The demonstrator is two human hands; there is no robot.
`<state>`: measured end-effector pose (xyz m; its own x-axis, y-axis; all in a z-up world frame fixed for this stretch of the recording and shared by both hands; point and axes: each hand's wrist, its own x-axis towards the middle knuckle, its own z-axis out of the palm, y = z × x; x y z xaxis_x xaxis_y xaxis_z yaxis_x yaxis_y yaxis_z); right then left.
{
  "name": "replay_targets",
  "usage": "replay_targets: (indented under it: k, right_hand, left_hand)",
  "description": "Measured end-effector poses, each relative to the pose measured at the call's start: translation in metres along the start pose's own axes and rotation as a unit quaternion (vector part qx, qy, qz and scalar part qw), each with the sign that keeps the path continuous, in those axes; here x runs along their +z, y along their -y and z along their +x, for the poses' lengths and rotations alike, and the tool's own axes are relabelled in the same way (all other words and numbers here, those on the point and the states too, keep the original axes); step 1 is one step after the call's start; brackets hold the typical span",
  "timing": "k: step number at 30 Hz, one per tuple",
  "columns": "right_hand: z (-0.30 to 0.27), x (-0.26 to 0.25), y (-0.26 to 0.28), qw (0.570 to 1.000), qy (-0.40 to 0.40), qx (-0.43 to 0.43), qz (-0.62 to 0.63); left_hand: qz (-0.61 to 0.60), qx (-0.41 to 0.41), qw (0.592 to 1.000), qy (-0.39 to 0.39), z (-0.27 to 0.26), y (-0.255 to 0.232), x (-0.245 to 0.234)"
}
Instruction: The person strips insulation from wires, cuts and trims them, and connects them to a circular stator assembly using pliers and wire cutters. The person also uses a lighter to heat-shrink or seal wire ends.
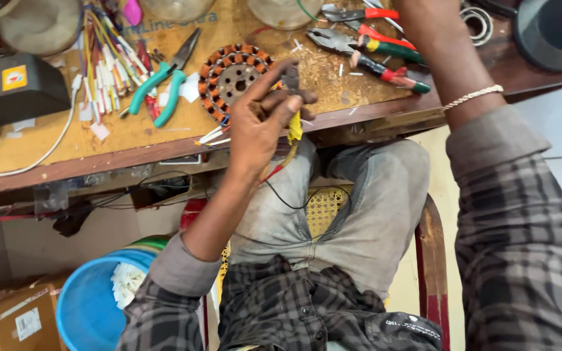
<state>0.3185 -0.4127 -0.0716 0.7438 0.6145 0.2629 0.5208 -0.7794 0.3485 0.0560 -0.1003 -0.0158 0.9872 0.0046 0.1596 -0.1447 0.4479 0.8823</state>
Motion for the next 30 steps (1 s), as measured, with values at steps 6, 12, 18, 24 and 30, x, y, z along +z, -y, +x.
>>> replay_targets:
  k: [6,12,18,24,30]
  right_hand:
    - [0.004,-0.065,-0.001,0.999,-0.003,-0.037,-0.039]
    - [-0.039,-0.134,0.004,0.997,-0.071,0.008,-0.022]
    - [-0.069,-0.168,0.019,0.983,-0.133,0.11,-0.063]
    - [-0.127,-0.214,0.07,0.774,-0.151,0.218,0.576]
    - [-0.124,-0.21,0.155,0.742,-0.103,0.233,0.62]
  left_hand:
    - [0.049,0.015,0.999,-0.018,-0.002,-0.007,0.013]
    - [0.223,0.057,0.972,-0.048,-0.005,-0.01,0.023]
    - [0.291,0.145,0.941,-0.091,0.003,-0.001,0.032]
    - [0.345,0.162,0.917,-0.113,0.007,0.012,0.029]
    - [0.424,0.216,0.872,-0.109,0.007,0.019,0.028]
